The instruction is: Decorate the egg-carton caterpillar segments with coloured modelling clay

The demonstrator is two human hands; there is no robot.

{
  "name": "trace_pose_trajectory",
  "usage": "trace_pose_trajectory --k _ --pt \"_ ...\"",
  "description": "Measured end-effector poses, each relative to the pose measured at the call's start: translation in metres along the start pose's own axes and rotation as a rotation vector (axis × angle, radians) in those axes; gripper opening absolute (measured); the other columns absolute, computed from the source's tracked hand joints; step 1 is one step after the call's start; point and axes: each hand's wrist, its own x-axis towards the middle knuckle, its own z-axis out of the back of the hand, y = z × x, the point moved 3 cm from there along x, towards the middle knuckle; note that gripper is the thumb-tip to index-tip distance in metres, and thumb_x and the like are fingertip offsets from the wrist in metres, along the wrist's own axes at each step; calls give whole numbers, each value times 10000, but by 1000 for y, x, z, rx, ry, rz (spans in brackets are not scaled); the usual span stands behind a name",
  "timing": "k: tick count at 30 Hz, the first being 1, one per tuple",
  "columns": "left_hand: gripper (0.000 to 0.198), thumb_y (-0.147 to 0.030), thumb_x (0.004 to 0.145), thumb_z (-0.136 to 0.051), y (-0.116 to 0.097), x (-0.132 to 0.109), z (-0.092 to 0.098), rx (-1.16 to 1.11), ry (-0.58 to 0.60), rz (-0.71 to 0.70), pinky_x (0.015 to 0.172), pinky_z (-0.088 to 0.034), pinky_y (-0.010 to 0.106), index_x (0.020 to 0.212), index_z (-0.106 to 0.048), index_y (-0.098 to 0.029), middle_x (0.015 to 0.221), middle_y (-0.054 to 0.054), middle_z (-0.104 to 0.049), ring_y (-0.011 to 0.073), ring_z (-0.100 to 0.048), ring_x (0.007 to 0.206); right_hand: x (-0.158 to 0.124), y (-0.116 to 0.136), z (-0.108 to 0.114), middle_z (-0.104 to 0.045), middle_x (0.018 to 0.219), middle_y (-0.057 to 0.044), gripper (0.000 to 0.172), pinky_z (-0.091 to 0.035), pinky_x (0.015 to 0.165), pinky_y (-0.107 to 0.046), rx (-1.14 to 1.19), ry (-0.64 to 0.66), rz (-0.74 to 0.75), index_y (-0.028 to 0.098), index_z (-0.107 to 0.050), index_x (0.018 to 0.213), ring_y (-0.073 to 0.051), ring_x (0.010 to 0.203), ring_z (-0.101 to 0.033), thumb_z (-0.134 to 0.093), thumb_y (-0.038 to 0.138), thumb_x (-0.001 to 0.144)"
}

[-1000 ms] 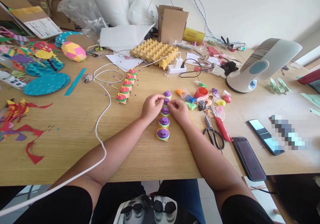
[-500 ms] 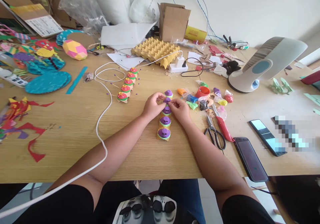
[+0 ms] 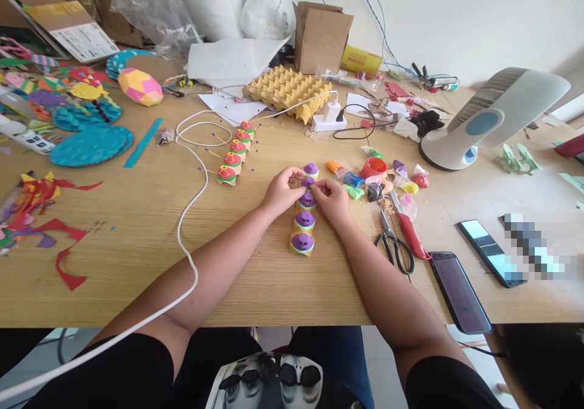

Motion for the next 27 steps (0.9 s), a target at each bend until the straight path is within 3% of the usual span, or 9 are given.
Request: trace_pose_trajectory --k 27 --pt "244 -145 729 -715 3 0 0 0 -17 20 937 -500 328 955 -656 -210 1022 12 -729 178 -662 1005 2 -4 1 -445 605 40 145 -318 580 -295 10 6 -4 203 -646 769 -134 589 -400 -685 336 812"
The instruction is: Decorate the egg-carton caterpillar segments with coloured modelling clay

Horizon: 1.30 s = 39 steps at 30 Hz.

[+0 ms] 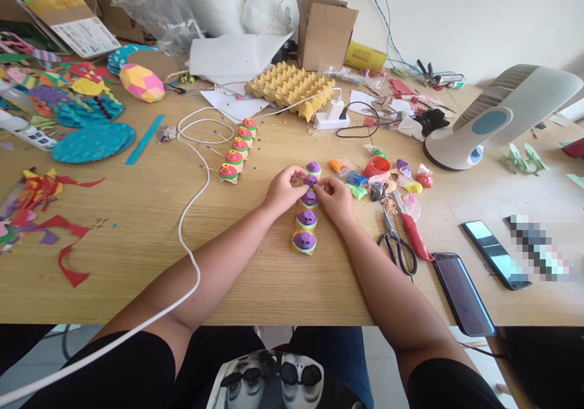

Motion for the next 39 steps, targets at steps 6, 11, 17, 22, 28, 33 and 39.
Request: trace_pose_trajectory --k 6,11,17,22,28,33,39 --pt "240 -146 729 -716 -2 -1 0 2 1 -6 927 -492 317 954 -658 -206 1020 10 -729 174 -658 1001 1 -3 0 -458 605 43 150 -323 582 -286 -17 3 -3 195 -659 783 -132 594 -407 -687 338 817" --pt "230 -173 736 -721 -3 -2 0 4 3 12 921 -488 305 955 -661 -207 1021 8 -726 169 -652 996 2 -4 1 -459 603 51 144 -326 587 -276 -37 -17 0 189 -667 780 -124 592 -411 -695 327 807" --pt "241 -171 723 -722 -3 -2 1 -20 -3 29 920 -487 313 954 -660 -206 1024 14 -716 174 -644 991 1 4 6 -468 634 41 180 -339 583 -270 56 -64 -41 186 -652 786 -123 606 -405 -671 360 825" --pt "245 -174 724 -716 -1 -2 0 -25 -4 28 929 -484 323 959 -662 -211 1024 13 -715 178 -644 996 -1 7 9 -455 656 51 142 -342 578 -262 75 -46 -34 184 -657 873 -114 596 -401 -656 307 802" --pt "244 -197 732 -725 2 -1 0 -33 2 21 937 -478 331 968 -663 -218 1024 9 -721 182 -654 1003 -2 3 4 -453 658 63 133 -343 567 -254 50 15 3 197 -621 899 -108 580 -414 -637 249 777" --pt "264 -248 729 -775 1 -1 1 -24 9 9 936 -478 328 966 -664 -216 1031 13 -725 186 -651 1012 -1 1 3 -462 656 61 127 -348 565 -257 33 16 10 204 -623 898 -112 580 -422 -639 243 779" --pt "267 -271 730 -806 -2 -1 2 25 9 14 931 -483 320 957 -673 -222 1024 10 -728 182 -648 998 -1 -1 3 -466 668 60 195 -366 572 -264 68 8 12 208 -625 988 -115 580 -428 -650 264 803"
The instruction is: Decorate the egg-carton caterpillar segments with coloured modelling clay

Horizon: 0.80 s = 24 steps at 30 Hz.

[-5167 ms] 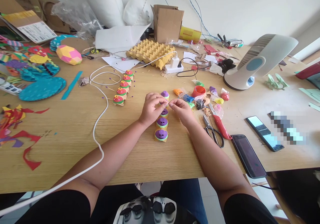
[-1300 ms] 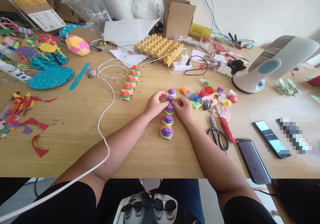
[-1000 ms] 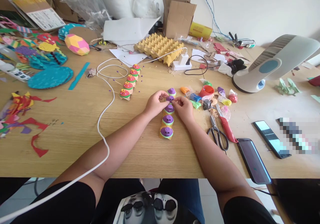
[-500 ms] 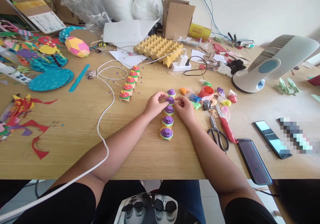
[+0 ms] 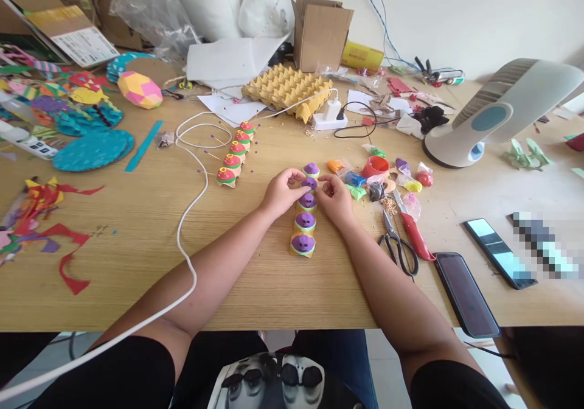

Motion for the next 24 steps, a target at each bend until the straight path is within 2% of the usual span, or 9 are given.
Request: trace_pose_trajectory --k 4,10,15,24 --pt "239 -258 747 -790 0 0 0 20 8 1 924 -482 321 954 -676 -226 1023 10 -729 182 -648 994 0 0 0 -493 678 55 246 -384 584 -263 -5 -2 22 205 -628 1047 -120 597 -446 -654 276 813" --pt "244 -261 756 -784 2 1 0 4 19 -19 943 -486 328 975 -682 -227 1021 14 -734 182 -657 994 -1 0 0 -487 667 52 217 -381 587 -261 -34 1 15 205 -656 1028 -123 604 -437 -641 283 826" --pt "278 -234 747 -761 6 2 -1 -74 24 1 938 -498 329 1015 -685 -225 1045 22 -729 184 -662 1011 -2 1 1 -505 687 45 261 -379 595 -261 -58 32 3 188 -686 1070 -120 608 -440 -609 265 834" --pt "237 -304 779 -754 3 1 -1 -81 24 -3 930 -506 328 993 -695 -220 1033 28 -736 180 -662 988 -2 3 3 -592 743 -6 354 -439 711 -296 -158 44 37 186 -751 1140 -160 700 -506 -545 254 861"
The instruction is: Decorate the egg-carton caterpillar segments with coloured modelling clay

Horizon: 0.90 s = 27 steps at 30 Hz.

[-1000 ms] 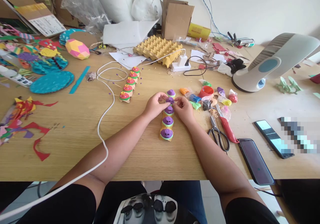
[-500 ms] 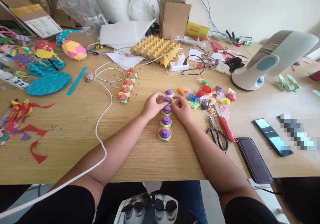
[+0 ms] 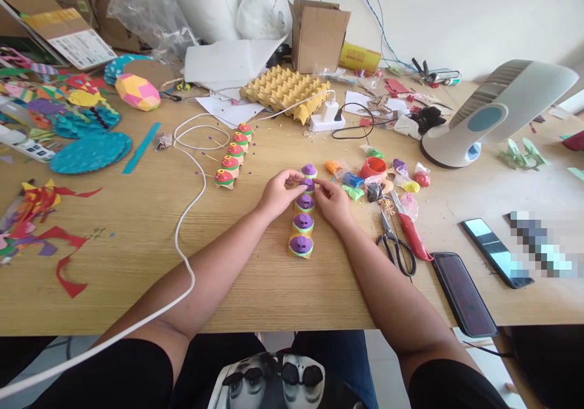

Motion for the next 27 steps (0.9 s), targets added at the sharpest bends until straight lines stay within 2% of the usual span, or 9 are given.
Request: trace_pose_trajectory --k 7,10,13,16,18,21,23,25,27 --pt "227 -313 776 -763 0 0 0 9 3 13 919 -515 327 971 -697 -217 1016 28 -739 177 -664 959 -1 3 1 -621 768 -10 354 -447 717 -296 13 5 -24 182 -756 1127 -155 696 -511 -550 240 845" --pt "288 -286 751 -779 0 0 -1 -15 7 10 933 -508 324 1016 -694 -212 1057 38 -733 182 -663 1000 -2 4 5 -609 762 -6 358 -446 692 -291 98 -42 -66 171 -738 1146 -150 686 -506 -552 270 856" --pt "253 -328 794 -746 0 0 0 -67 -59 31 905 -515 304 1008 -696 -203 1026 40 -729 173 -663 965 -3 4 14 -645 852 -31 359 -461 702 -291 237 -192 -94 175 -702 1166 -159 747 -545 -549 348 891" --pt "221 -403 878 -652 0 0 4 -140 -220 47 885 -524 285 942 -688 -194 966 38 -729 167 -668 936 -3 5 30 -667 959 -58 317 -483 771 -301 330 -391 -77 187 -676 1090 -174 857 -589 -562 421 909" --pt "273 -447 930 -579 0 0 6 -173 -308 34 900 -524 279 911 -680 -194 965 44 -731 167 -672 960 -3 4 43 -654 947 -60 309 -487 792 -311 337 -519 -78 191 -657 1005 -180 873 -594 -551 469 922" --pt "361 -497 986 -487 -1 0 10 -153 -369 -21 940 -513 273 892 -670 -201 973 48 -727 165 -668 995 -3 1 65 -609 896 -62 405 -485 732 -323 309 -677 -141 197 -638 995 -189 823 -588 -432 545 970" --pt "359 -499 996 -476 -2 -1 12 -112 -397 -61 965 -499 269 912 -670 -209 1004 46 -721 164 -660 1025 -4 -2 79 -599 916 -71 440 -494 725 -337 264 -763 -182 202 -630 1034 -201 842 -602 -346 536 997" --pt "318 -476 994 -496 -2 -1 13 -76 -418 -86 975 -489 268 952 -672 -215 1055 47 -713 166 -648 1056 -3 -3 90 -613 989 -85 426 -512 799 -365 159 -814 -163 203 -618 1091 -215 932 -621 -312 487 1009" --pt "267 -441 984 -526 -4 -2 14 -36 -442 -106 963 -481 268 983 -671 -217 1097 50 -702 172 -634 1080 -1 -2 97 -619 1089 -103 383 -501 914 -409 -21 -808 -101 199 -628 1130 -233 1048 -611 -353 430 999"
